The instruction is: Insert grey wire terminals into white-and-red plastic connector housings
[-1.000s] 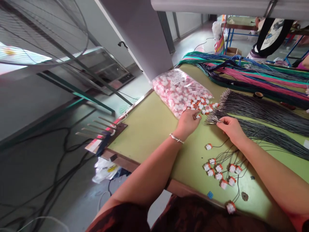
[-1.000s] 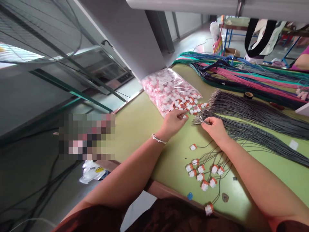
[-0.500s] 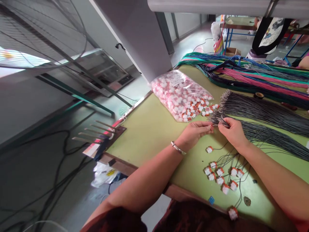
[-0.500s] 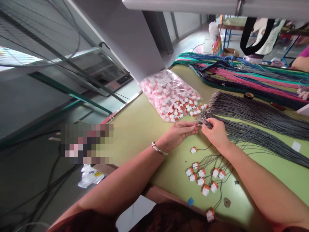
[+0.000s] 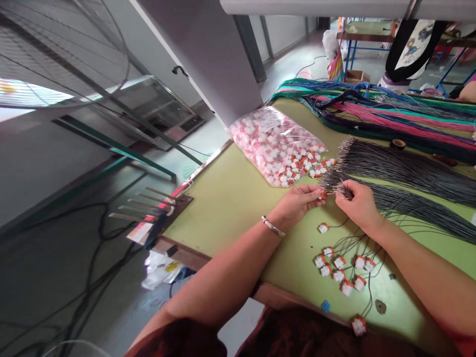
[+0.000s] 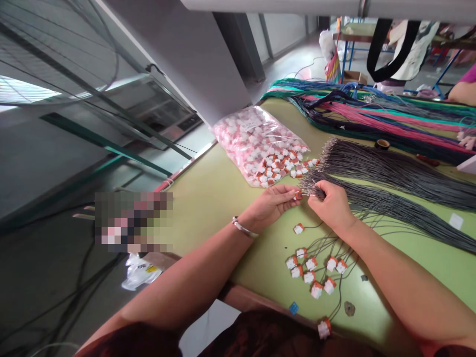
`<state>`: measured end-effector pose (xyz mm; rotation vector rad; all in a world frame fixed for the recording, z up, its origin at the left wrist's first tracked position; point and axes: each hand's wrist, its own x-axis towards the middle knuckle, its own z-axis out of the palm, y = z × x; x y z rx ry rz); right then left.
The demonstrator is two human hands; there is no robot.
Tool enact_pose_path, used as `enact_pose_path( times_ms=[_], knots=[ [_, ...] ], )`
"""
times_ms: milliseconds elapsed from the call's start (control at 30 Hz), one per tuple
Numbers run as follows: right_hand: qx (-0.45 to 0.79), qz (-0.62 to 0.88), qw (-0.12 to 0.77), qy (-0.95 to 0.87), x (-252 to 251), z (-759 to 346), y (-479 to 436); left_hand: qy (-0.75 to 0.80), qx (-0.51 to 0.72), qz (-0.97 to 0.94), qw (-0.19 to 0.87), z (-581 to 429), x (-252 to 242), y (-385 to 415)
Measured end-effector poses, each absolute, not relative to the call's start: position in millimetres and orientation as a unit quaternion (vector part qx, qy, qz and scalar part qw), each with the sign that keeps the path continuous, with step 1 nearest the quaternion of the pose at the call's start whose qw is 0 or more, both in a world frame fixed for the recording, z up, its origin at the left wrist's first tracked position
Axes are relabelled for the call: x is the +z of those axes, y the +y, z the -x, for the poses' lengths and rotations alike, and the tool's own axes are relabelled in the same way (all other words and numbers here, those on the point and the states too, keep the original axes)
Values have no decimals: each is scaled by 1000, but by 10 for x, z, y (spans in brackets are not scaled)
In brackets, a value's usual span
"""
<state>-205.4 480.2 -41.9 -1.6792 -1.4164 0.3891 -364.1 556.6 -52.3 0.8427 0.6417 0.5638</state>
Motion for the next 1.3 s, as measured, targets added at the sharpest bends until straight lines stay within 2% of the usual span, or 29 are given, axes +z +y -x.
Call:
enact_pose_path(
  times_ms=[400, 667, 1033, 1300],
  knots=[
    [109, 665, 395, -624, -449, 2044, 4775, 316, 278, -383, 822, 3614, -565, 5585],
    [129, 652, 397, -632, -472, 2068, 4768, 309, 276, -387, 824, 3602, -568, 5559],
    [222, 644, 488, -546, -464, 2038, 4798, 313, 262, -367, 836, 3595, -547, 5549],
    [244, 647, 472, -547, -493, 2055, 4808, 338, 269, -389, 814, 3610, -539, 5554]
  ],
)
